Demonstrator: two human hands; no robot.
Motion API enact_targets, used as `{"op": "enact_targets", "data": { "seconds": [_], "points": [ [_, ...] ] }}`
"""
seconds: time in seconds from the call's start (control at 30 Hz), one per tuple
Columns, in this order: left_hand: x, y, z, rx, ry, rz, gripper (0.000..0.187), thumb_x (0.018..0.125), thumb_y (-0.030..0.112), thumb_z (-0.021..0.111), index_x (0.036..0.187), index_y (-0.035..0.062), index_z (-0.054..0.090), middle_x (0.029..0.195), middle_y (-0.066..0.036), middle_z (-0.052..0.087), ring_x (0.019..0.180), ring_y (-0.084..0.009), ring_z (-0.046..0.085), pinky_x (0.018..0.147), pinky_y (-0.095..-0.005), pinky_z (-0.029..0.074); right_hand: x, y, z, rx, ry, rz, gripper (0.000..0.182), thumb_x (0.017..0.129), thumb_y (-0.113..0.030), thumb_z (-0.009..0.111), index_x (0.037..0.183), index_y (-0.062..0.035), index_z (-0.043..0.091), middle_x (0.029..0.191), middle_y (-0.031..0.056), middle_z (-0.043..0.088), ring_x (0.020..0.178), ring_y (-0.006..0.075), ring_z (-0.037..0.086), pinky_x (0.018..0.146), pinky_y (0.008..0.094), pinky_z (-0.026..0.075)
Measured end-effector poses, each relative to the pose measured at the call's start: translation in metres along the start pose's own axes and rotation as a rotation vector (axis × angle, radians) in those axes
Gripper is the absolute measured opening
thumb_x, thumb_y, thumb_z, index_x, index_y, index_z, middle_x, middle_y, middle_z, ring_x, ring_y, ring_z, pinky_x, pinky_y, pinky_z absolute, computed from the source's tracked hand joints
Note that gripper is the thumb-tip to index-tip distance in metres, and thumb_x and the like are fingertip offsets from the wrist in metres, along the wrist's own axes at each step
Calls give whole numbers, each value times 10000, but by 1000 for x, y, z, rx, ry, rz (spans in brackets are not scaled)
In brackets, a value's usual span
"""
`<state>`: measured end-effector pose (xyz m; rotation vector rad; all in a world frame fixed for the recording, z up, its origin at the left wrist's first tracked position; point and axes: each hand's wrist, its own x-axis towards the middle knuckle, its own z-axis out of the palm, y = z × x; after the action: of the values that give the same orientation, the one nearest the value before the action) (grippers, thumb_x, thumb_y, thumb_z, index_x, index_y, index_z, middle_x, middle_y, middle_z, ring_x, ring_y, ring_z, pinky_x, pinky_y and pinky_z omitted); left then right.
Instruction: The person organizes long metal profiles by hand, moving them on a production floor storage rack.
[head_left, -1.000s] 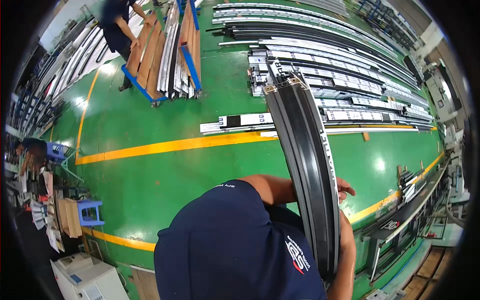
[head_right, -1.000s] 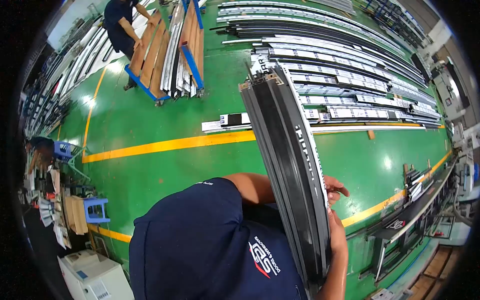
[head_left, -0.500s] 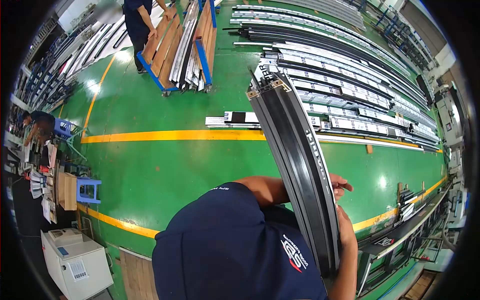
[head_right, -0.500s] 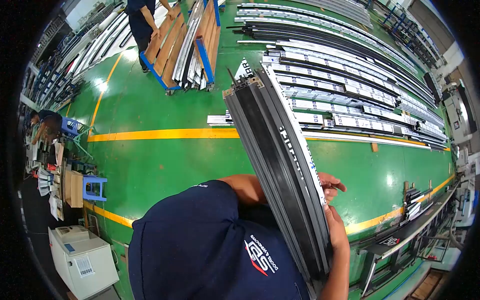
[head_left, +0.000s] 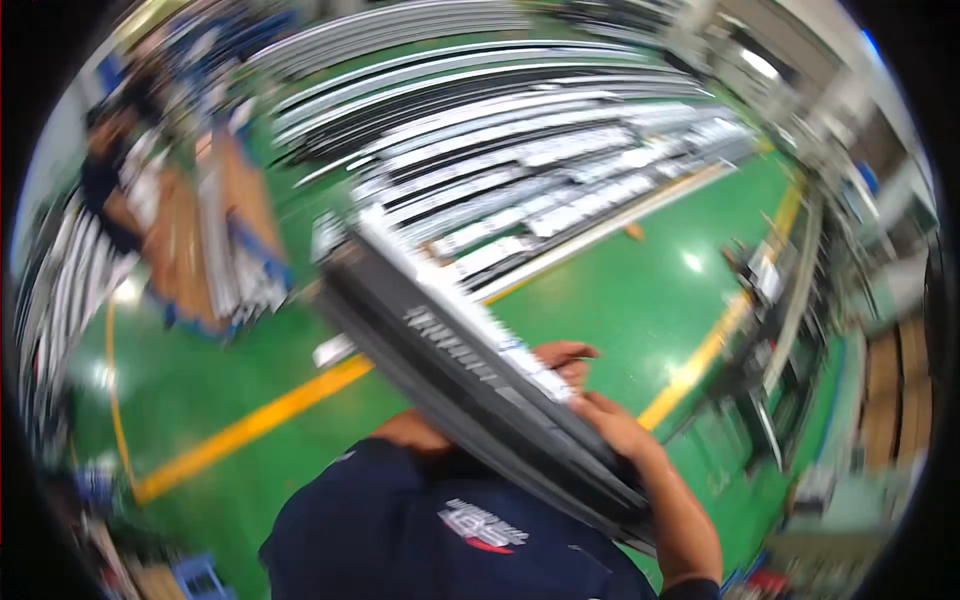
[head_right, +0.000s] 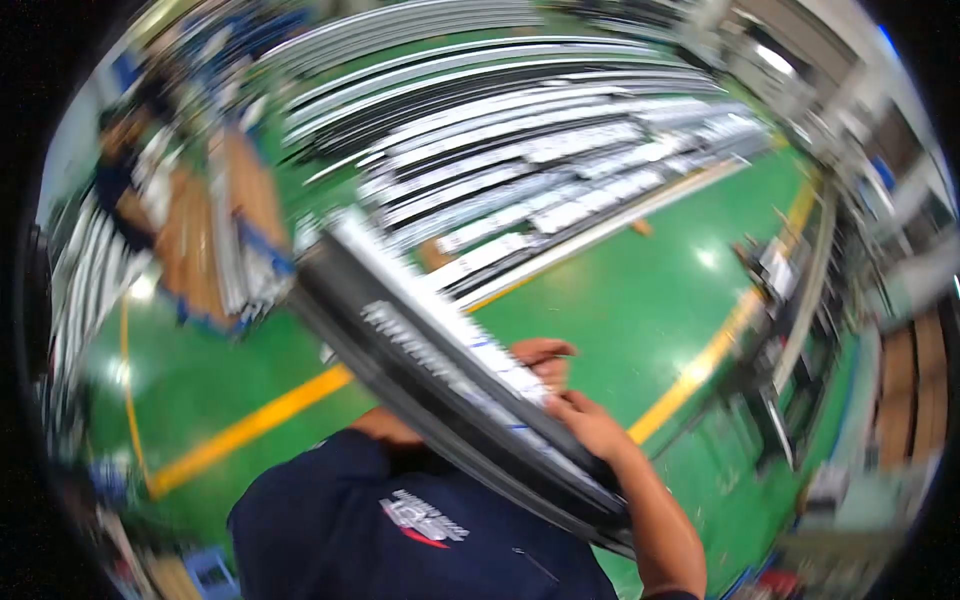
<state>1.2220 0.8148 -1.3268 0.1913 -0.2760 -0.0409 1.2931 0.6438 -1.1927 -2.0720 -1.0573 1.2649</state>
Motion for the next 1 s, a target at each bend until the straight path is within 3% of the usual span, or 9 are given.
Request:
{"op": "enact_targets", "data": {
  "seconds": [0.07, 0.1, 0.13, 0.23, 0.33, 0.4, 0.47, 0.8, 1.0],
  "points": [
    [-13, 16, 4, -32, 110, -112, 335, 1084, 276, 447, 1160, 19, 649, 625, 14, 428, 540, -129, 396, 521, -305, 378, 8, 1, 24, 55, 74, 53, 809, 916, -692, 524, 1341, -6, 581, 1297, 248, 628, 1217, 340, 592, 1057, 411, 420],
    [-28, 29, 17, 8, 143, -134, 370, 1088, 286, 425, 1208, 17, 650, 636, 14, 443, 562, -125, 414, 561, -299, 401, 17, -4, 33, 31, 32, 83, 764, 944, -664, 502, 1368, -31, 569, 1276, 206, 640, 1185, 306, 593, 1040, 400, 427],
    [-26, 41, 6, -9, -47, -174, 406, 1094, 290, 392, 1283, 20, 630, 636, 16, 445, 582, -125, 434, 620, -293, 428, 31, 2, 45, 8, 73, 90, 811, 930, -711, 480, 1362, -31, 574, 1284, 219, 637, 1195, 318, 595, 1041, 411, 426],
    [-46, 61, 2, -6, -39, -60, 434, 1098, 302, 361, 1344, 32, 597, 642, 9, 449, 613, -149, 465, 673, -306, 455, 40, -18, 46, -42, 9, 64, 844, 920, -735, 472, 1372, -29, 568, 1308, 227, 627, 1217, 334, 588, 1054, 414, 421],
    [25, 21, -32, -45, -217, -386, 421, 1092, 299, 386, 1362, 36, 574, 664, -3, 458, 624, -153, 440, 640, -313, 425, 18, 11, 29, 162, 160, 83, 870, 910, -755, 467, 1379, -28, 562, 1329, 238, 615, 1236, 352, 580, 1066, 418, 416],
    [-6, 39, -37, -79, -169, -242, 412, 1092, 298, 394, 1347, 33, 580, 664, -1, 454, 619, -155, 426, 625, -310, 404, 35, 12, 44, 29, 131, 99, 882, 908, -753, 479, 1375, -9, 560, 1327, 248, 613, 1245, 348, 578, 1063, 408, 422],
    [-3, 35, -26, -91, -51, -282, 425, 1090, 303, 384, 1304, 16, 613, 668, -2, 465, 612, -146, 426, 637, -301, 407, 31, 4, 44, 74, 147, 90, 889, 907, -751, 489, 1356, 13, 566, 1300, 254, 623, 1228, 336, 586, 1049, 397, 429],
    [35, 37, -38, -83, -42, -453, 432, 1103, 301, 349, 1297, 27, 620, 659, 15, 470, 630, -128, 444, 675, -287, 415, 55, 53, 36, 209, 194, 155, 919, 893, -782, 475, 1314, 27, 596, 1245, 230, 649, 1174, 306, 605, 1017, 392, 443],
    [89, 69, -67, -63, -1, -452, 455, 1102, 320, 333, 1338, 33, 597, 672, -1, 497, 639, -134, 462, 700, -318, 430, 71, 35, -29, 301, 159, 51, 976, 868, -824, 449, 1329, 22, 601, 1276, 248, 640, 1219, 341, 596, 1048, 410, 432]
  ]
}}
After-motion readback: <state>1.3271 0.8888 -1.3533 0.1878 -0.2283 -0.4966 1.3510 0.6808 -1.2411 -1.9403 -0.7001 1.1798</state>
